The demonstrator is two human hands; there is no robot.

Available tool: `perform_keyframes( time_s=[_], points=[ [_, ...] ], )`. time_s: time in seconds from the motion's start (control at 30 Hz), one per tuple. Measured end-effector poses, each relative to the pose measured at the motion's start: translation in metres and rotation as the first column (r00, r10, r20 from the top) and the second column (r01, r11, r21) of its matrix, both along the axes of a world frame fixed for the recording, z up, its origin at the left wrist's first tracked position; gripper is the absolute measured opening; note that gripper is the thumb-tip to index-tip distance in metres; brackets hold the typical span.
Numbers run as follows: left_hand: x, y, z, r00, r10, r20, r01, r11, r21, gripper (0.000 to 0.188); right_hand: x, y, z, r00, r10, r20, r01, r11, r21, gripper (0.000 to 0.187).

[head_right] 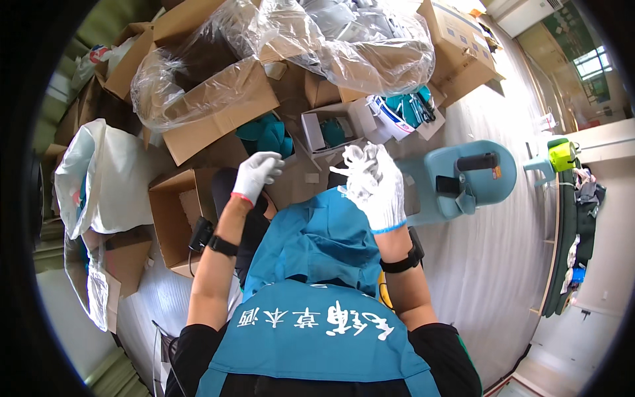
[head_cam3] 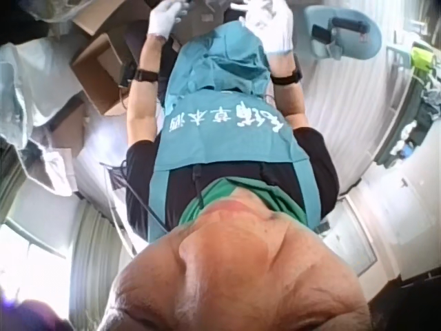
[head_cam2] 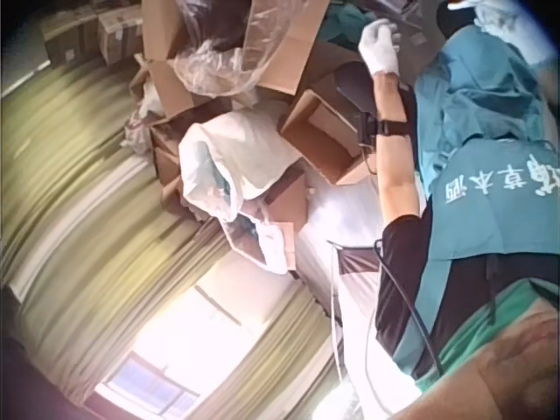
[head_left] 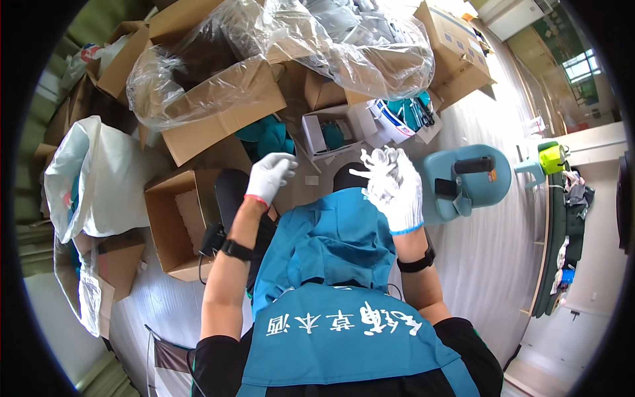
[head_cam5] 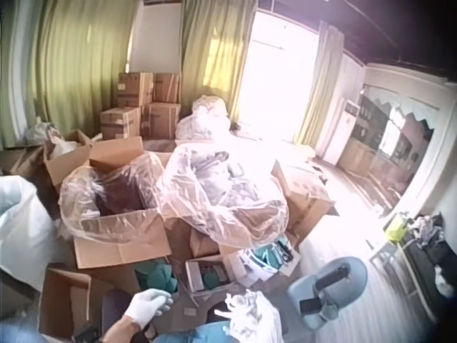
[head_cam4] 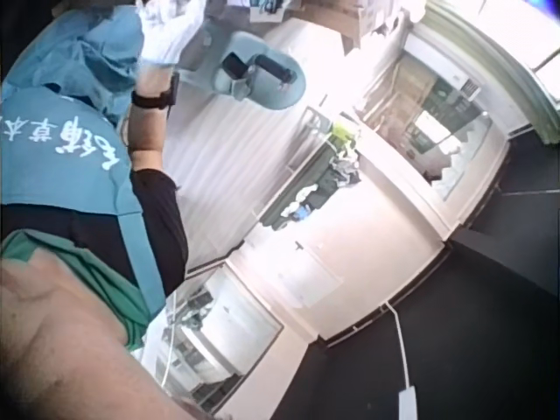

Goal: Sorting and preparing surgical masks for packaging while sitting on the floor of a warehouse room.

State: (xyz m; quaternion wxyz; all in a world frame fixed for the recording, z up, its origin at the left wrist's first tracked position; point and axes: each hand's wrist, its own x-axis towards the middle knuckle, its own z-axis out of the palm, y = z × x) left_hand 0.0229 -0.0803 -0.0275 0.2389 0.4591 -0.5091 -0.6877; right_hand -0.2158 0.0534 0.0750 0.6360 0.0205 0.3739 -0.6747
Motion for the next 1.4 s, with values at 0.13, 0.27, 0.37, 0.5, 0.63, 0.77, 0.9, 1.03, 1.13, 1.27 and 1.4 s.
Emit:
perform_keyframes(
  time_s=[0.13,0.27,0.37,0.5,0.63,0.77,0.9,1.03,1.13,1.27,1.4],
  points=[
    [-0.024,0.026,0.031,0.982,-0.126,-0.144,0.091,0.97,-0.224,0.045,0.004,-0.01,0.01,1.0,-0.001,0.026,0.004,0.992,-0.13,0.031],
    [-0.034,0.032,0.043,0.934,-0.242,-0.262,0.182,0.955,-0.233,0.05,0.007,-0.012,0.008,0.982,0.163,0.093,-0.13,0.949,-0.288,0.032],
    [-0.042,0.032,0.048,0.858,-0.394,-0.329,0.302,0.906,-0.298,0.046,0.012,-0.009,0.009,0.95,0.179,0.254,-0.118,0.964,-0.24,0.035],
    [-0.05,0.037,0.054,0.69,-0.633,-0.351,0.59,0.772,-0.234,0.044,0.009,-0.001,0.005,0.953,0.147,0.265,-0.096,0.976,-0.197,0.034],
    [-0.051,0.044,0.062,0.746,-0.647,-0.16,0.621,0.762,-0.186,0.029,0.001,0.006,-0.002,0.952,0.111,0.286,-0.072,0.987,-0.144,0.032],
    [-0.051,0.042,0.072,0.804,-0.581,-0.127,0.56,0.811,-0.169,0.022,-0.003,0.012,0.0,0.961,0.143,0.238,-0.104,0.98,-0.17,0.031],
    [-0.049,0.037,0.057,0.828,-0.52,-0.21,0.489,0.853,-0.182,0.022,-0.003,0.013,-0.002,0.893,0.334,0.302,-0.229,0.914,-0.334,0.032],
    [-0.057,0.045,0.055,0.843,-0.435,-0.317,0.423,0.899,-0.109,0.025,0.001,0.015,-0.002,0.918,0.26,0.301,-0.184,0.948,-0.26,0.032],
    [-0.066,0.058,0.054,0.867,-0.382,-0.319,0.357,0.924,-0.136,0.027,0.009,0.009,0.002,0.982,0.074,0.173,-0.054,0.992,-0.118,0.031],
    [-0.073,0.075,0.066,0.906,-0.35,-0.237,0.369,0.929,0.036,0.021,0.003,0.012,-0.017,0.964,-0.043,0.262,0.072,0.992,-0.103,0.03],
    [-0.071,0.078,0.064,0.889,-0.442,-0.122,0.43,0.896,-0.112,0.018,0.004,0.015,-0.025,0.979,-0.126,0.163,0.137,0.989,-0.062,0.027]
  ],
)
